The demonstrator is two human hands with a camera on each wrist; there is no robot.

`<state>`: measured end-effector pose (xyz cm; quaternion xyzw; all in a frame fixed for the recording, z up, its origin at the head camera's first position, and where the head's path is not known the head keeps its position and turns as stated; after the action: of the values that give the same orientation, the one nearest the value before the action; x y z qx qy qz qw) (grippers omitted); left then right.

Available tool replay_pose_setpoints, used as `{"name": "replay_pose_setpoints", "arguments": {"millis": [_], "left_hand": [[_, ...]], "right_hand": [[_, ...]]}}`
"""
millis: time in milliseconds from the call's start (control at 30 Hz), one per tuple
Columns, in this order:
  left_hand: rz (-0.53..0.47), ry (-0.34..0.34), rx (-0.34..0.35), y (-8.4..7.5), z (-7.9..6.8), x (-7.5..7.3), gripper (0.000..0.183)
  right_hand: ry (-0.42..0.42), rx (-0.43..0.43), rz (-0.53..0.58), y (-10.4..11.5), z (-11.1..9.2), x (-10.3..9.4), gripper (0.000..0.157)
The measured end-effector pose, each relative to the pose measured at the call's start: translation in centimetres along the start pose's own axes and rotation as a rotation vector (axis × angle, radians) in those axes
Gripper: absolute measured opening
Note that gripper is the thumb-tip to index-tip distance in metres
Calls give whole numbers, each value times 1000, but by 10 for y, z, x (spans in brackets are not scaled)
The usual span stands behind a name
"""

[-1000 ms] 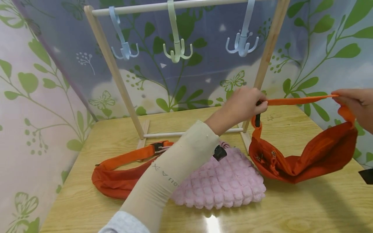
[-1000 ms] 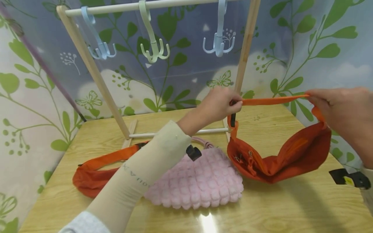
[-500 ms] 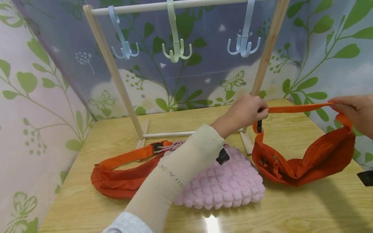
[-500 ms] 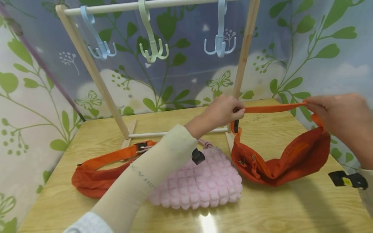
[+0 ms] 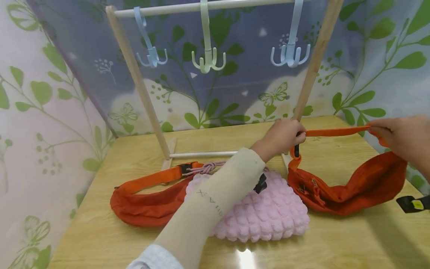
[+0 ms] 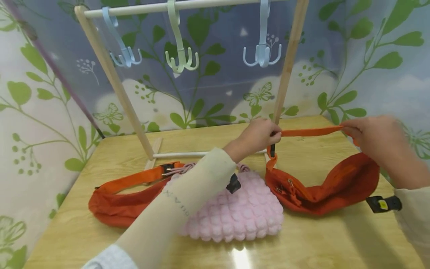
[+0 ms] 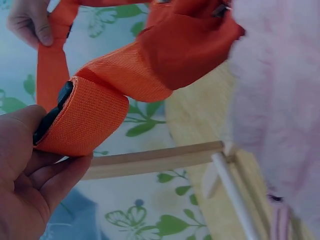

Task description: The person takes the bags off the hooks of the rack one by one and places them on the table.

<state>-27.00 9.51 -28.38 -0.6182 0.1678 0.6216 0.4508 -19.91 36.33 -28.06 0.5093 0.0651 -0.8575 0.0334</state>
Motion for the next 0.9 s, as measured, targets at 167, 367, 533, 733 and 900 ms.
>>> {"name": "replay_pose_setpoints", "arguments": {"millis": [167, 367, 533, 733, 900], "left_hand": [[36, 2, -14, 6, 5, 11, 31], [19, 28, -93, 15, 7, 23, 30], [-14, 25, -108, 20, 5, 31, 30], [-28, 41, -134, 26, 5, 40, 31], [-5, 42, -180, 30, 5, 47, 31]], "right_hand": [[29, -44, -5, -14, 2, 22, 66], [-1, -122, 25, 1, 8, 22, 16], [22, -103, 34, 9, 8, 27, 20], [43, -94, 52, 8, 10, 40, 18], [55, -127, 82, 8, 13, 49, 14]]}}
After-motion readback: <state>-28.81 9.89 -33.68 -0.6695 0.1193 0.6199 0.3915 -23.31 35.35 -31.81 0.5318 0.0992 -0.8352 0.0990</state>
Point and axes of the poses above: each hand's wrist, its own z-axis towards the middle knuckle, its own x-axis out of the palm, y = z × x, the point moved 1 cm from there along z, towards the middle knuckle, and after that the axes turned 2 degrees about x, right-handed, at the moved point
